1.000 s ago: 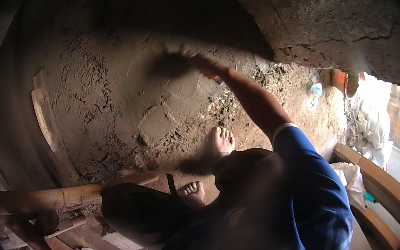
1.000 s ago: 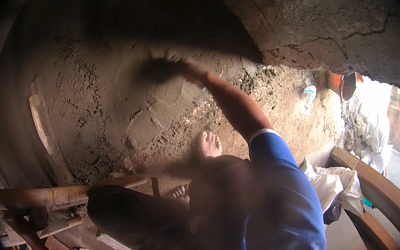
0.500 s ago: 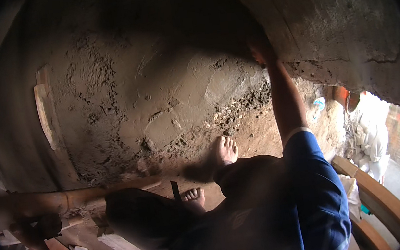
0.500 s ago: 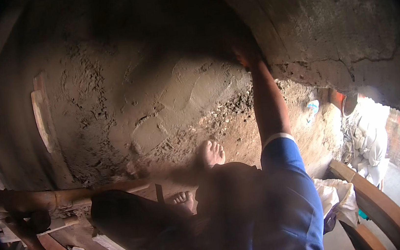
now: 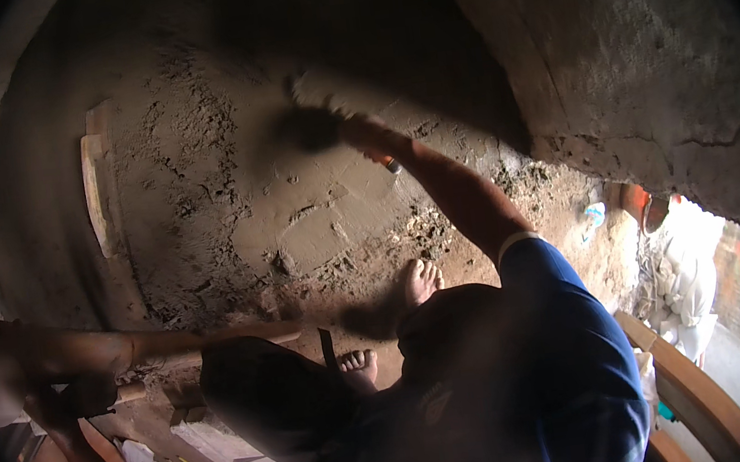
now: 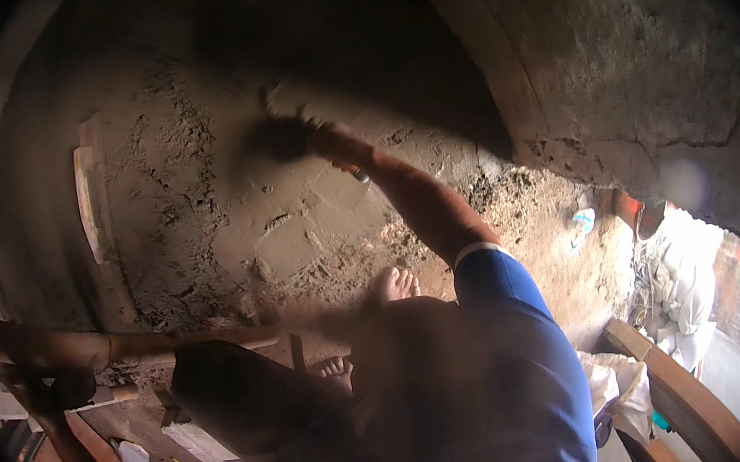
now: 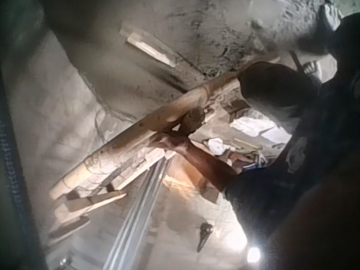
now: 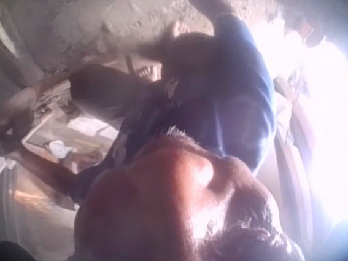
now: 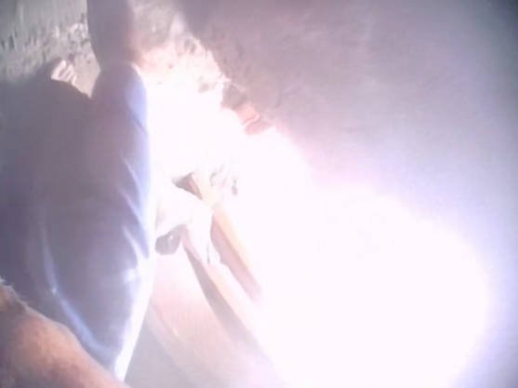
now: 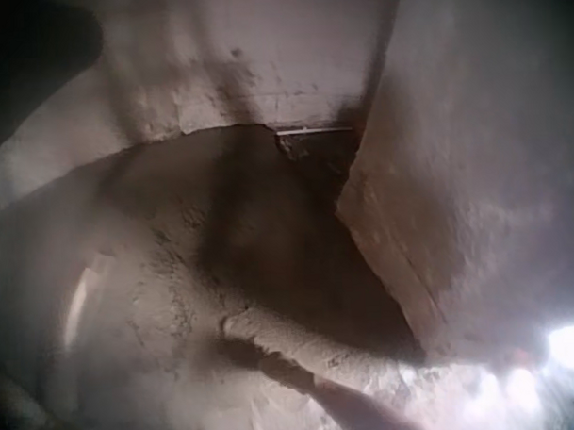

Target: The person applies wet cement to a wall using a trowel. They scoop the material from a pile on the floor and spread it across the surface, smoothing it out with consistent strokes.

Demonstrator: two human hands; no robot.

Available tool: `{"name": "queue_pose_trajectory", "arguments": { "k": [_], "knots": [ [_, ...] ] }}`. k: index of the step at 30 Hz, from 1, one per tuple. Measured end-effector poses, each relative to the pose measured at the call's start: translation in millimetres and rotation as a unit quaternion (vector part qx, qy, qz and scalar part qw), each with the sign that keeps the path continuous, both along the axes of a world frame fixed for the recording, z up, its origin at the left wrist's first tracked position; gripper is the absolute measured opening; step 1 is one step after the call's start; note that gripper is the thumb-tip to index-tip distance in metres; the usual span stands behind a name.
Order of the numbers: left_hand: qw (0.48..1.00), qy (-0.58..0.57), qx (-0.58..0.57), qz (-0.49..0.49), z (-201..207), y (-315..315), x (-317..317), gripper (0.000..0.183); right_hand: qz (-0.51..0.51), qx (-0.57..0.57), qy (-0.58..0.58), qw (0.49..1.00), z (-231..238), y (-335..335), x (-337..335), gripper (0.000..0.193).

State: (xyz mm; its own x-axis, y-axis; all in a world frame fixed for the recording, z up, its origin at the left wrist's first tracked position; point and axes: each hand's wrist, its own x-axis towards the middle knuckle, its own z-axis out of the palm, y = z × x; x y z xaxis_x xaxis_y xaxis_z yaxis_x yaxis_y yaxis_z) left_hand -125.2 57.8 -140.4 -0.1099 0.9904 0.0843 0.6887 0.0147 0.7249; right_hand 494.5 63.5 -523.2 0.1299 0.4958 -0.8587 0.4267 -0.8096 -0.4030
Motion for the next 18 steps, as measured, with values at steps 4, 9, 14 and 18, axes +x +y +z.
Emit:
{"name": "queue_pose_trajectory", "arguments": {
  "k": [4,9,14,18],
  "knots": [
    [1.0,-0.015,-0.004,0.003,5.7,-5.1,3.5,0.054,0.263,0.072,0.012,0.962,58.7,4.1,-51.5,0.026],
    [0.999,-0.051,-0.006,0.0,15.9,-9.6,16.0,0.057,0.397,0.281,-0.234,0.842,32.2,-7.8,-21.9,0.023],
    [0.998,-0.029,-0.042,-0.026,-4.4,8.1,45.3,0.075,0.3,0.474,-0.387,0.732,-52.4,-43.5,193.7,0.021],
    [0.999,-0.02,-0.03,0.026,16.1,-11.6,9.3,0.075,-0.137,0.188,-0.187,0.955,6.7,-28.9,219.1,0.022]
  ]
}}
